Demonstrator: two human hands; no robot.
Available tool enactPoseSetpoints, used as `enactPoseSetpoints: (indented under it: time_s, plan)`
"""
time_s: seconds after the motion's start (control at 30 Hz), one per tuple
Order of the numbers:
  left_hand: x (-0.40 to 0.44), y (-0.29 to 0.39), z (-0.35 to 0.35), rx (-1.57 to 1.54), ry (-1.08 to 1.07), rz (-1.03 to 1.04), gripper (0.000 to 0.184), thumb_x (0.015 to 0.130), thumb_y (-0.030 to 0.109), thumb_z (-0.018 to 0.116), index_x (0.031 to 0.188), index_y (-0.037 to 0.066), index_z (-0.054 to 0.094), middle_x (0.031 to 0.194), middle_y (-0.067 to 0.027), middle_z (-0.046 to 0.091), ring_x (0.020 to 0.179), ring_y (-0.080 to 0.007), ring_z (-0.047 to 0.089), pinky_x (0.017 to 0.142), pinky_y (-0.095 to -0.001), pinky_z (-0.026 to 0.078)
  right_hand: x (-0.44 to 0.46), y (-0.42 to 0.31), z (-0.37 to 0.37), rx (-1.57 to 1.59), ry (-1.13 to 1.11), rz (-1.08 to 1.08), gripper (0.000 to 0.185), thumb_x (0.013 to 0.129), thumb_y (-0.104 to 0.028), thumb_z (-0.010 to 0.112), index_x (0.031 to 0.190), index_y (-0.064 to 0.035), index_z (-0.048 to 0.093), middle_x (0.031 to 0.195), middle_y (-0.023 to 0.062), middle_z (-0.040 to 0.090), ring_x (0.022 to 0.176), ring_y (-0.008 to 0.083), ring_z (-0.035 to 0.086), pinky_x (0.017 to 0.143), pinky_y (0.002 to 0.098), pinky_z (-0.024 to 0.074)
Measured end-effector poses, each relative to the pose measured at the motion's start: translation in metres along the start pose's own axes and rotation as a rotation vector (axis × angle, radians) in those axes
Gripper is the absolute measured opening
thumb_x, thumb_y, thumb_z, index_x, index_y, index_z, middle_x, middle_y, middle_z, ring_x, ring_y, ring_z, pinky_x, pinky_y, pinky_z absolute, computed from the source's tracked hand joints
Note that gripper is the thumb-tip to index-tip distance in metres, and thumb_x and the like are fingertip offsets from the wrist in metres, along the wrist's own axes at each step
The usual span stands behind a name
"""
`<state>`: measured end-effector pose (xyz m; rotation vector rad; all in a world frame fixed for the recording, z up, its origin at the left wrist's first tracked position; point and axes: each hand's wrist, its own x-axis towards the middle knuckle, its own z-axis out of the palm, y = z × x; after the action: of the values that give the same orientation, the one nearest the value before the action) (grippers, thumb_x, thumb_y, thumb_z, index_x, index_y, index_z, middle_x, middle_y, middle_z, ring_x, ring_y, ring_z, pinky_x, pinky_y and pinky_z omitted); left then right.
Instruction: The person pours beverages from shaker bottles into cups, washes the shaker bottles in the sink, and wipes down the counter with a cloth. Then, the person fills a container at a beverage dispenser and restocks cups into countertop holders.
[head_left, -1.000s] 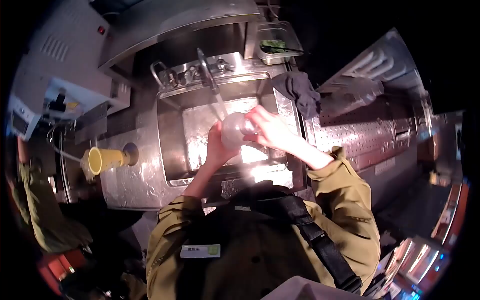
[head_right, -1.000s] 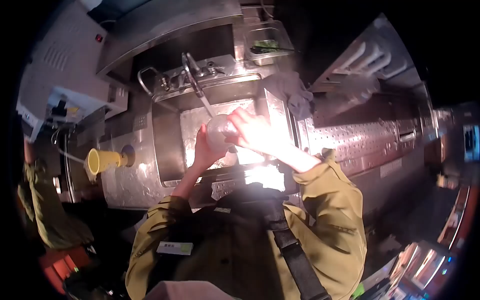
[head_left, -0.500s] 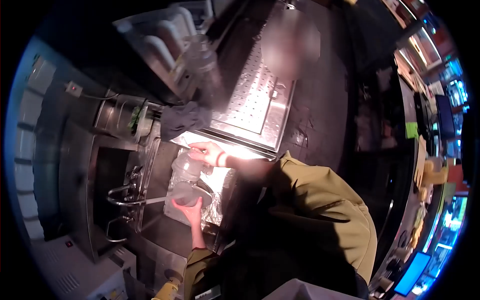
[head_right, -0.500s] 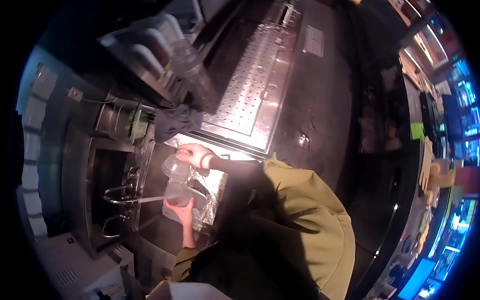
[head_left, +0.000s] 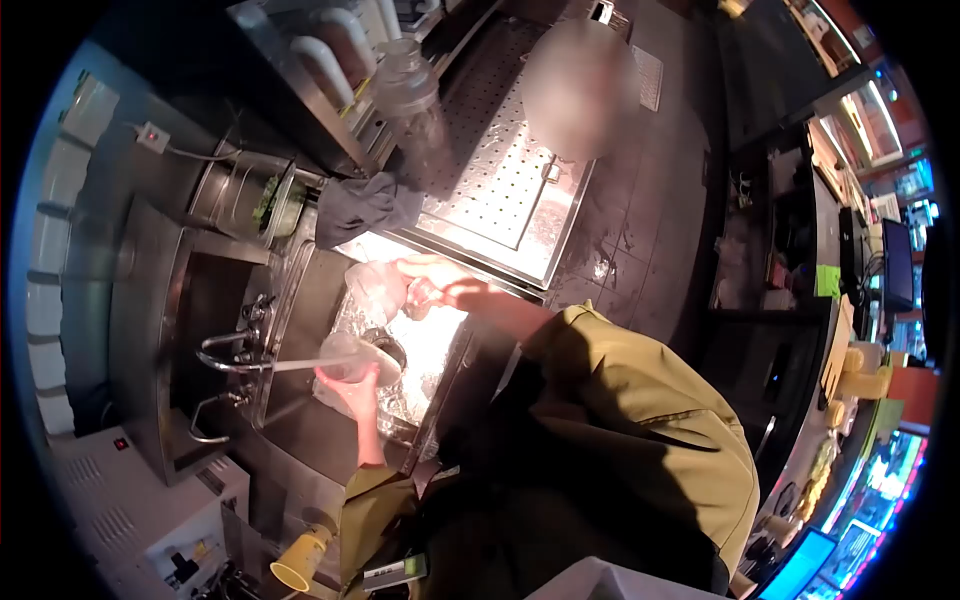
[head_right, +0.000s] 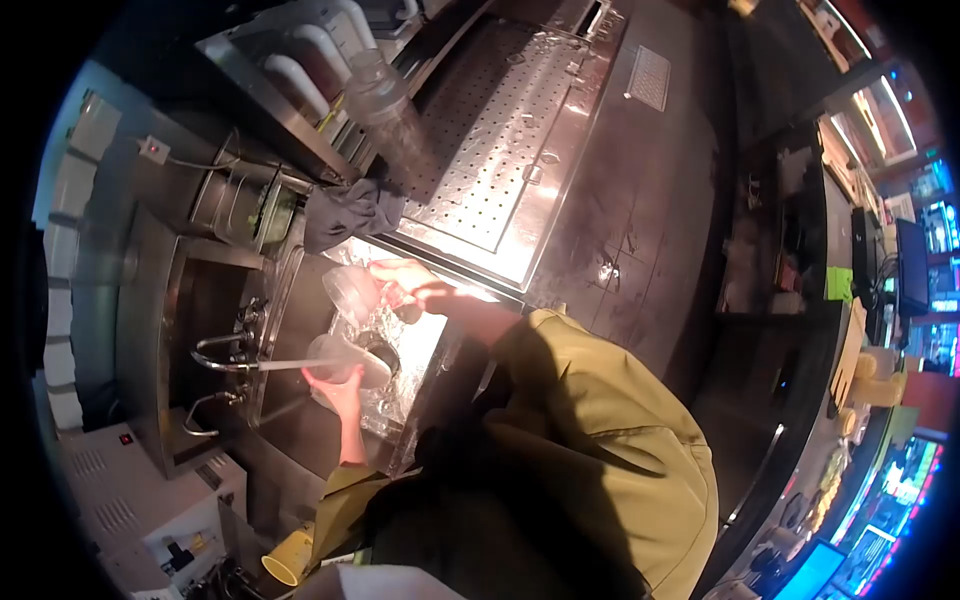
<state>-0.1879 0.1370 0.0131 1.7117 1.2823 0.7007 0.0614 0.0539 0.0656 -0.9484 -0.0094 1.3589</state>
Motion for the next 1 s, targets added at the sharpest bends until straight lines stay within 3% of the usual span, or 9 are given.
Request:
enactPoseSetpoints:
  time_s: [0.27,0.4,0.53,0.67,0.7,0.77,0.83,0.93,1.0]
  plan:
    - [0.005,-0.045,0.011,0.115,0.048,0.032,0.108,0.048,0.008,0.080,0.132,0.004,0.013,0.126,-0.0189,0.029,0.116,-0.0295,0.035,0.096,-0.0395,0.033,0.013,0.015,-0.002,0.016,-0.093,0.173,0.030,0.089,-0.023,0.045,0.110,-0.0027,0.051,0.078,0.0100,0.059,0.054,0.0133,0.055,0.047,0.0228,0.0469]
    - [0.010,-0.038,-0.017,-0.159,-0.031,-0.066,0.104,0.052,0.005,0.078,0.133,0.007,0.013,0.125,-0.0167,0.032,0.113,-0.0269,0.039,0.091,-0.0376,0.038,0.027,0.020,-0.007,-0.003,-0.026,0.262,0.029,0.089,-0.024,0.045,0.107,-0.0018,0.051,0.076,0.0103,0.059,0.054,0.0140,0.055,0.048,0.0232,0.0473]
    - [0.014,-0.080,-0.056,-0.729,0.060,-0.521,0.086,0.070,0.019,0.068,0.134,0.009,0.012,0.129,-0.0114,0.032,0.111,-0.0290,0.041,0.090,-0.0368,0.038,0.049,0.031,-0.003,-0.080,0.003,0.346,0.029,0.089,-0.025,0.046,0.104,-0.0009,0.052,0.074,0.0106,0.059,0.054,0.0147,0.055,0.049,0.0236,0.0478]
    - [0.002,-0.141,-0.071,-1.480,-0.311,-0.815,0.068,0.079,0.034,0.057,0.132,0.006,0.024,0.130,-0.0101,0.034,0.110,-0.0265,0.044,0.092,-0.0392,0.037,0.073,0.046,0.002,-0.180,0.005,0.421,0.029,0.089,-0.026,0.046,0.101,0.0000,0.052,0.072,0.0110,0.058,0.055,0.0154,0.055,0.050,0.0240,0.0483]
    - [-0.003,-0.124,-0.072,-1.382,-0.274,-0.825,0.060,0.080,0.042,0.051,0.125,0.005,0.036,0.125,-0.0098,0.042,0.110,-0.0252,0.044,0.096,-0.0391,0.034,0.077,0.050,0.006,-0.229,-0.023,0.442,0.030,0.089,-0.026,0.046,0.099,0.0011,0.052,0.071,0.0113,0.058,0.055,0.0159,0.055,0.050,0.0245,0.0485]
    - [-0.008,-0.100,-0.066,-0.365,-0.548,-0.328,0.047,0.085,0.037,0.043,0.123,0.011,0.040,0.115,-0.0065,0.049,0.096,-0.0220,0.051,0.087,-0.0410,0.041,0.075,0.049,0.023,-0.344,0.059,0.467,0.031,0.089,-0.027,0.046,0.097,0.0023,0.052,0.071,0.0118,0.058,0.055,0.0166,0.055,0.051,0.0249,0.0490]
    - [-0.010,-0.089,-0.069,-0.238,-0.632,-0.246,0.040,0.087,0.033,0.041,0.122,0.014,0.042,0.108,-0.0048,0.053,0.087,-0.0205,0.054,0.082,-0.0419,0.044,0.070,0.051,0.038,-0.349,0.077,0.479,0.031,0.089,-0.027,0.045,0.096,0.0027,0.052,0.071,0.0119,0.058,0.055,0.0172,0.056,0.052,0.0252,0.0493]
    - [-0.010,-0.082,-0.076,-1.414,-0.507,-0.715,0.039,0.085,0.030,0.046,0.121,0.014,0.042,0.102,-0.0046,0.054,0.082,-0.0209,0.054,0.078,-0.0416,0.046,0.072,0.061,0.043,-0.227,0.030,0.459,0.031,0.089,-0.026,0.045,0.098,0.0024,0.051,0.072,0.0116,0.058,0.056,0.0179,0.056,0.052,0.0260,0.0496]
    - [-0.004,-0.099,-0.080,-1.505,-0.342,-0.774,0.048,0.081,0.040,0.051,0.119,0.012,0.043,0.110,-0.0080,0.051,0.096,-0.0246,0.049,0.083,-0.0430,0.043,0.076,0.070,0.038,-0.195,0.024,0.419,0.031,0.089,-0.027,0.045,0.100,0.0021,0.051,0.073,0.0114,0.058,0.057,0.0184,0.056,0.053,0.0270,0.0498]
